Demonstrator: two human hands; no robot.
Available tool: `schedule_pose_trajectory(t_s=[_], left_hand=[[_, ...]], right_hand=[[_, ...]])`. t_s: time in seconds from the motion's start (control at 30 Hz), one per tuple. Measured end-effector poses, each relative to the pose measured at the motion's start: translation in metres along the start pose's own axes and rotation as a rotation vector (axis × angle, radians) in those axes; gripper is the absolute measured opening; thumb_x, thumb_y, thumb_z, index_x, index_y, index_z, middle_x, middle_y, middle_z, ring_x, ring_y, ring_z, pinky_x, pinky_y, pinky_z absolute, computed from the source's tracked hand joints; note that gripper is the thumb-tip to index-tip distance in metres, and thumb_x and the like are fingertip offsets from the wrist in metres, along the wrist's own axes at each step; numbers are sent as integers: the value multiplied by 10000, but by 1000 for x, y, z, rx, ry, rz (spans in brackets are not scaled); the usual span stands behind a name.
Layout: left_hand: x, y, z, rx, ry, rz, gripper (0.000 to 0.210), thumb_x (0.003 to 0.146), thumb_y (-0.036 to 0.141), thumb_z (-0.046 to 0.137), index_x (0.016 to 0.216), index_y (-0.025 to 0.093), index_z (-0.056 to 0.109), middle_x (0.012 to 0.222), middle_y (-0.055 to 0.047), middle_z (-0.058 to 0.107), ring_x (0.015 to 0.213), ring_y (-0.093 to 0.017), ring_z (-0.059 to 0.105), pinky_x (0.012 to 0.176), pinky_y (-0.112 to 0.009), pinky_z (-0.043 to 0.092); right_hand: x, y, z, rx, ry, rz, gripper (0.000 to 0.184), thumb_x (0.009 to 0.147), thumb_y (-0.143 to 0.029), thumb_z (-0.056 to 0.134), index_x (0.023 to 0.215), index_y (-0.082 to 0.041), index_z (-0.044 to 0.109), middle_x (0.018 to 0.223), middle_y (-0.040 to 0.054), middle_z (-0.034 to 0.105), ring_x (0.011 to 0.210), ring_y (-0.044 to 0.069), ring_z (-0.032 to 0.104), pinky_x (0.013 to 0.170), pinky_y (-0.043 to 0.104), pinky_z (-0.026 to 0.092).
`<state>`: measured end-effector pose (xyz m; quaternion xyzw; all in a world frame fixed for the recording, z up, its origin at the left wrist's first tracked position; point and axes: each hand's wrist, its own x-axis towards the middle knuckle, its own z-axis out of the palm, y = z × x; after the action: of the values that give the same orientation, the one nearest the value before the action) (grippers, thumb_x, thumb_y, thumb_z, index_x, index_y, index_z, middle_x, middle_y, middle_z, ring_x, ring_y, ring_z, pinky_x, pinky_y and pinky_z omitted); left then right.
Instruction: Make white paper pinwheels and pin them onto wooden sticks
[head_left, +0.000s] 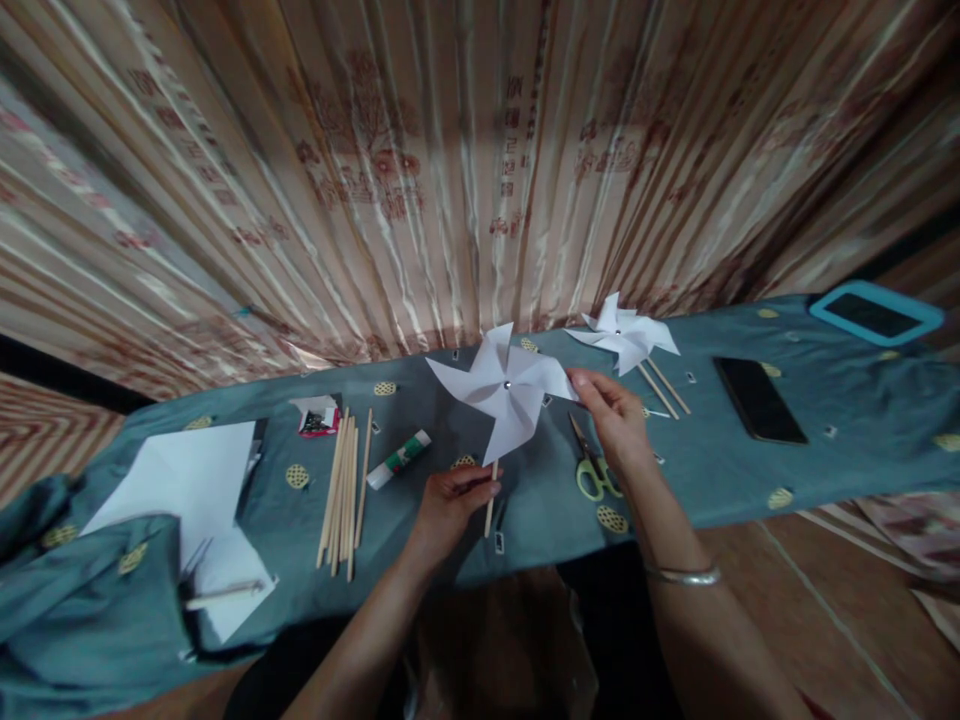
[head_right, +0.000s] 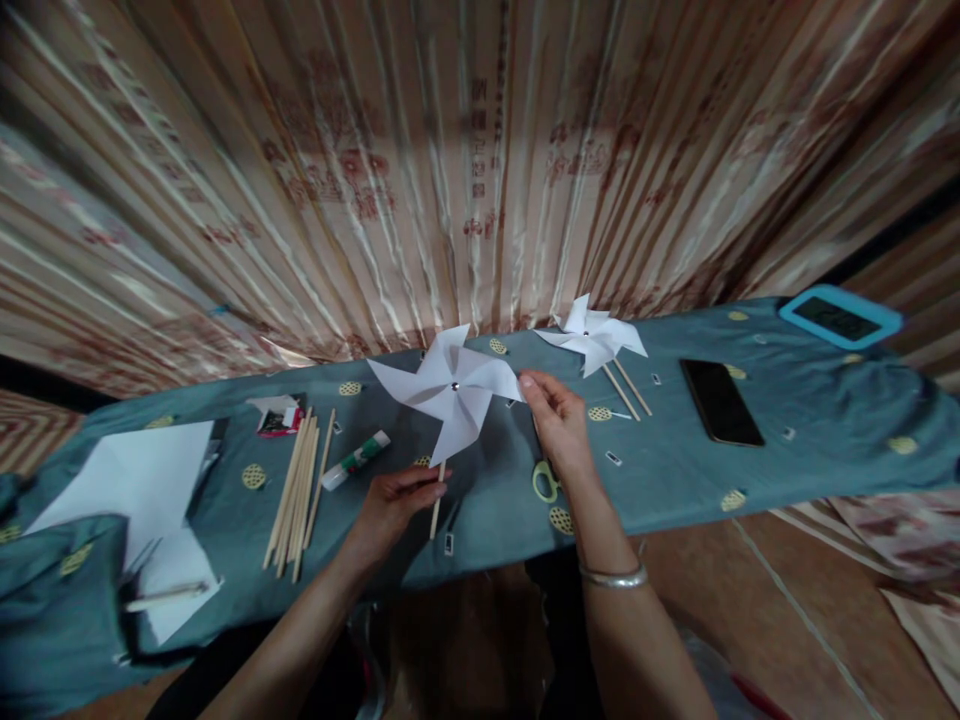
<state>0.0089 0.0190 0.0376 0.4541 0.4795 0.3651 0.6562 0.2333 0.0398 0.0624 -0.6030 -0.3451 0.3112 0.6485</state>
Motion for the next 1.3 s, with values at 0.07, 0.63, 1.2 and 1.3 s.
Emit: schedule_pose_trajectory(t_s=[0.07,0.63,1.2,1.3], left_hand=[[1,0,-1,-4,10,2,259,542,306,840,769,187,805,820,-74,774,785,-212,678,757,-304,501],[4,3,-3,-43,89,58,248,548,305,839,767,196,802,766,-59,755,717,-186,656,704,-299,506],[6,0,0,-63,110,115,206,572,281,797,761,198,799,737,-29,742,710,-176,648,738,-298,502],[5,1,1,-56,101,106,208,571,295,806,758,205,799,755,-32,749,733,-185,655,749,-299,505]], right_hand=[[-1,-1,3,57,-14,40,420,568,-587,807,766,-219,763,711,13,739,647,173,628,642,310,501],[-24,0,20,156,-168,163,339,520,-511,857,628,-215,730,583,-10,686,569,146,603,625,295,500],[-59,-1,42,132,-459,152,318,702,-498,769,606,-204,694,597,-10,655,595,124,570,629,258,458],[-61,-1,46,124,-484,167,327,690,-509,771,599,-204,699,591,-5,666,582,126,578,602,253,471]])
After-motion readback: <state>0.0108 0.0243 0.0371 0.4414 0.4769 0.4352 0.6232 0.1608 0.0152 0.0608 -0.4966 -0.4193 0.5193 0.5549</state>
